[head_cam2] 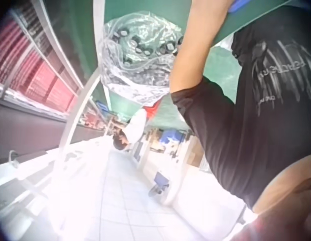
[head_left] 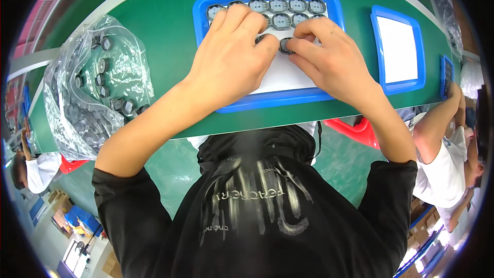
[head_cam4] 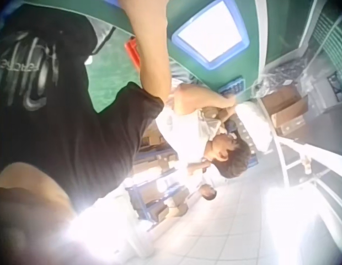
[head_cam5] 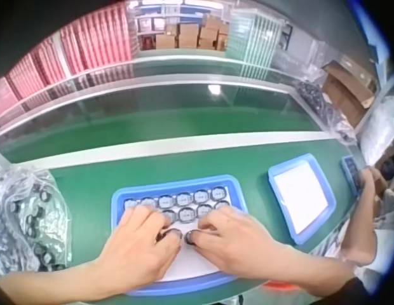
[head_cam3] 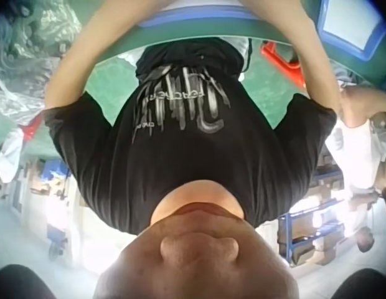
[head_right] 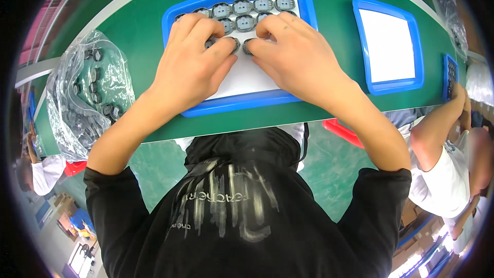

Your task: Taking grey electronic components from a plastic bag and arranging them neatly in a blue plastic tray on an assembly line.

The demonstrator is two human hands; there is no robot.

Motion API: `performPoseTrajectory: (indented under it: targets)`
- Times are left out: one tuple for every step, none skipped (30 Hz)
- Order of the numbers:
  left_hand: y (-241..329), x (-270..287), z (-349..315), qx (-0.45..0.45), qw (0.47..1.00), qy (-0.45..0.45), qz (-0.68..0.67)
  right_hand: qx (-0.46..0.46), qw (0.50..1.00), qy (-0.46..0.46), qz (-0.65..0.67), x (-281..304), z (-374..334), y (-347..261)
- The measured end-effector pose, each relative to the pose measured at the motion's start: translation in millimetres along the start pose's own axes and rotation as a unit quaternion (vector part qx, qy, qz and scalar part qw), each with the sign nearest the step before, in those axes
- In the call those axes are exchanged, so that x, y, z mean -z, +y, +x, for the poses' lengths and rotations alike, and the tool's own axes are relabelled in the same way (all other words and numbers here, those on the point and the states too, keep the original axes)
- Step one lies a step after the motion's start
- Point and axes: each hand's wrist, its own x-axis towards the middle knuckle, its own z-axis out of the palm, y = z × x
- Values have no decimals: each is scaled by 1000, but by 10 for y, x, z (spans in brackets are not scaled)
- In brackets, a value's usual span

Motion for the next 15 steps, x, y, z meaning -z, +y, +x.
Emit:
performPoseTrajectory:
  targets:
    - [-1,13,-3,9,1000,-6,-11,9,1000,14,2,8,21,-3]
    - [-27,16,-8,9,1000,-7,-12,19,999,27,3,8,38,-3]
    - [-45,25,-24,14,1000,-10,-11,19,999,27,4,-5,45,5]
    - [-57,32,-34,20,1000,-12,-10,26,999,33,2,-26,57,22]
    - [-56,32,-28,21,1000,-12,-10,33,999,39,1,-44,71,38]
    - [-46,26,-18,32,999,-17,-23,35,999,39,2,-61,86,50]
    - [-38,22,-8,44,998,-22,-36,41,998,39,-3,-74,100,64]
    - [-34,18,0,45,998,-21,-35,48,998,39,-8,-83,110,72]
    - [-24,15,6,64,996,-23,-50,50,998,39,-7,-92,112,73]
    - [-23,18,7,82,994,-24,-66,46,998,34,-5,-99,113,72]
    - [-26,28,6,83,994,-23,-65,41,999,30,-4,-99,117,71]
    - [-28,34,4,90,994,-35,-60,42,999,29,-4,-86,121,69]
    - [-31,40,3,97,993,-47,-55,43,999,21,-16,-59,132,65]
    - [-39,44,3,98,993,-46,-55,45,999,14,-28,-36,146,59]
    - [-50,54,4,99,992,-47,-63,45,998,14,-28,-19,158,44]
